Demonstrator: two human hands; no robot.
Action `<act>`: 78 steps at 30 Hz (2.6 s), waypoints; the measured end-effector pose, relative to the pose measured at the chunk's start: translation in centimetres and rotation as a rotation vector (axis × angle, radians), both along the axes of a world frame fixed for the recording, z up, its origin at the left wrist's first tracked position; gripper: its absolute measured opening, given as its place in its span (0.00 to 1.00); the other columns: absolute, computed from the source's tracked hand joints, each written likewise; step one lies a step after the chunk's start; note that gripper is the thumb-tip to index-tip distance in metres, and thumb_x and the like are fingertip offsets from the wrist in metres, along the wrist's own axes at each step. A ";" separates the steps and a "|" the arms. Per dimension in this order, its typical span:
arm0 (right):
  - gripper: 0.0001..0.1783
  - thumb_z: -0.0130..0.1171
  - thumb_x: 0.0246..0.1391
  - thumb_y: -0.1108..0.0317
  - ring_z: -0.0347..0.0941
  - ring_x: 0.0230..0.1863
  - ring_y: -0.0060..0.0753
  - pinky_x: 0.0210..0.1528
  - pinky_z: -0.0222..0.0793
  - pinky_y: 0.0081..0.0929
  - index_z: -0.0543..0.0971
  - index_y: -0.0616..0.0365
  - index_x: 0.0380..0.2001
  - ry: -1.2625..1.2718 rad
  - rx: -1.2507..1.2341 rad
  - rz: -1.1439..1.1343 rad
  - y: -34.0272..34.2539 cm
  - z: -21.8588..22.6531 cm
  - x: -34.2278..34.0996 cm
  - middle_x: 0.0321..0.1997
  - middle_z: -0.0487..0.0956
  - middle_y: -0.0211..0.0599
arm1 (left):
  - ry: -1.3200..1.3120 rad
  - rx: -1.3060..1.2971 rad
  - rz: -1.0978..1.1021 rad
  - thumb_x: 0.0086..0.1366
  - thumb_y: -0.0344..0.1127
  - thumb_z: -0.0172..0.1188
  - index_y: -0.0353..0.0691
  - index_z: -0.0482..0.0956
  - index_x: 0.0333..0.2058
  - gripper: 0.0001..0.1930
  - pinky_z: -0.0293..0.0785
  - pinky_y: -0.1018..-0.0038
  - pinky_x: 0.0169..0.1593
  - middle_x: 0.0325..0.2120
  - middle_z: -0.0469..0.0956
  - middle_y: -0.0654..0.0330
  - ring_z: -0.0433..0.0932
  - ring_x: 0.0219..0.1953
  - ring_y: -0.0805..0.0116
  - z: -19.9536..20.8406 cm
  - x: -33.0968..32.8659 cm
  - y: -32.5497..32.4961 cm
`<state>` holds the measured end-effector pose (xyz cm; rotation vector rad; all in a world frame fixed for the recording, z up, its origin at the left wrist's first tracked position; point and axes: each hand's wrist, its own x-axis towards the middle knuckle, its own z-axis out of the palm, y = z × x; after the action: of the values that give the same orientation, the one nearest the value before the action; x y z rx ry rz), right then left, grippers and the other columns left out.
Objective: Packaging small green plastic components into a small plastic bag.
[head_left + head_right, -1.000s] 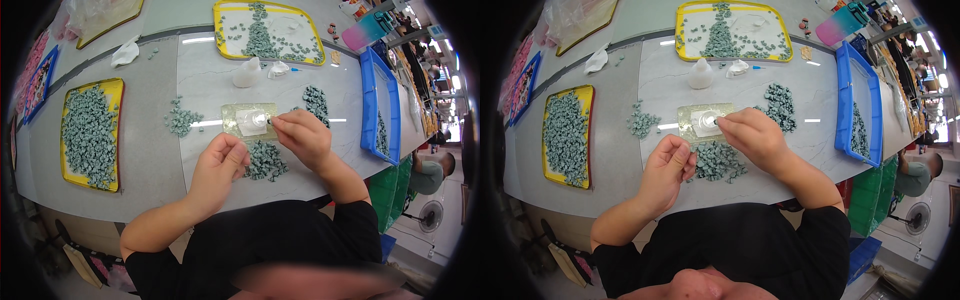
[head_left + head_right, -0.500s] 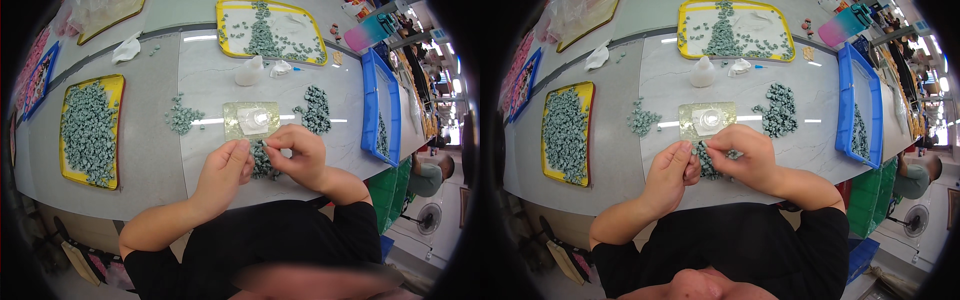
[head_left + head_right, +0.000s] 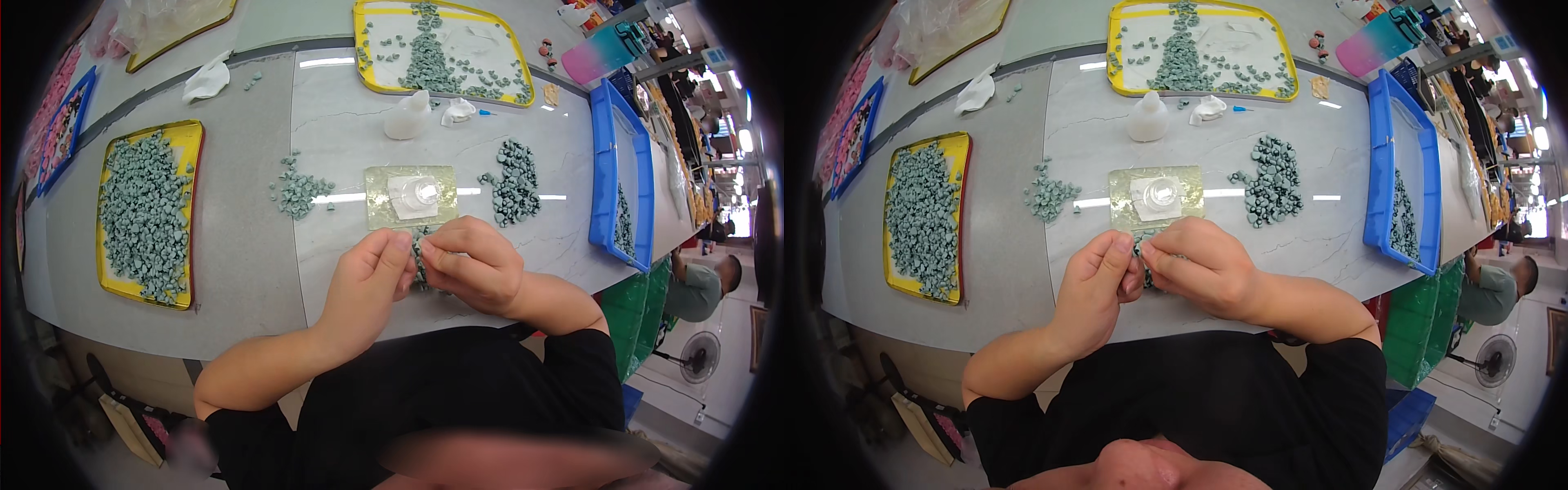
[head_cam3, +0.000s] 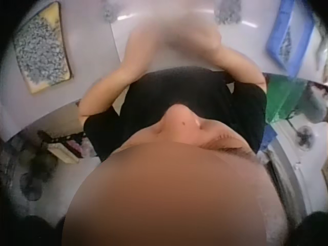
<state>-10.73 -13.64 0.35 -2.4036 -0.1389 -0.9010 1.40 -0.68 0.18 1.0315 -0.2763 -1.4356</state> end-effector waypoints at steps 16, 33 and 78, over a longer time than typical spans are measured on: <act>0.13 0.66 0.40 0.79 0.74 0.30 0.38 0.32 0.71 0.27 0.78 0.67 0.33 0.040 0.125 -0.024 -0.4 -0.5 0.3 0.34 0.78 0.44 | -0.332 -0.040 0.075 0.71 0.40 0.43 0.39 0.67 0.28 0.14 0.56 0.83 0.26 0.19 0.64 0.69 0.59 0.22 0.82 -0.4 -0.1 0.0; 0.10 0.56 0.47 0.77 0.72 0.39 0.41 0.42 0.68 0.31 0.77 0.61 0.36 0.653 -0.131 -0.510 -7.8 1.4 -4.6 0.38 0.76 0.39 | -0.178 -0.119 0.086 0.69 0.29 0.40 0.35 0.64 0.44 0.08 0.64 0.81 0.29 0.32 0.70 0.59 0.64 0.26 0.79 0.8 -2.7 -1.0; 0.14 0.63 0.34 0.80 0.74 0.33 0.36 0.31 0.71 0.25 0.80 0.65 0.31 0.126 -0.301 -0.198 -4.1 0.4 -0.9 0.34 0.77 0.42 | -0.178 -0.052 0.063 0.66 0.27 0.48 0.32 0.71 0.44 0.10 0.68 0.80 0.32 0.34 0.75 0.57 0.69 0.27 0.77 0.1 0.5 -0.2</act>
<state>-11.65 -17.73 0.76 -2.7854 0.0141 -0.8624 1.88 -0.89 0.25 1.1180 -0.4044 -1.2762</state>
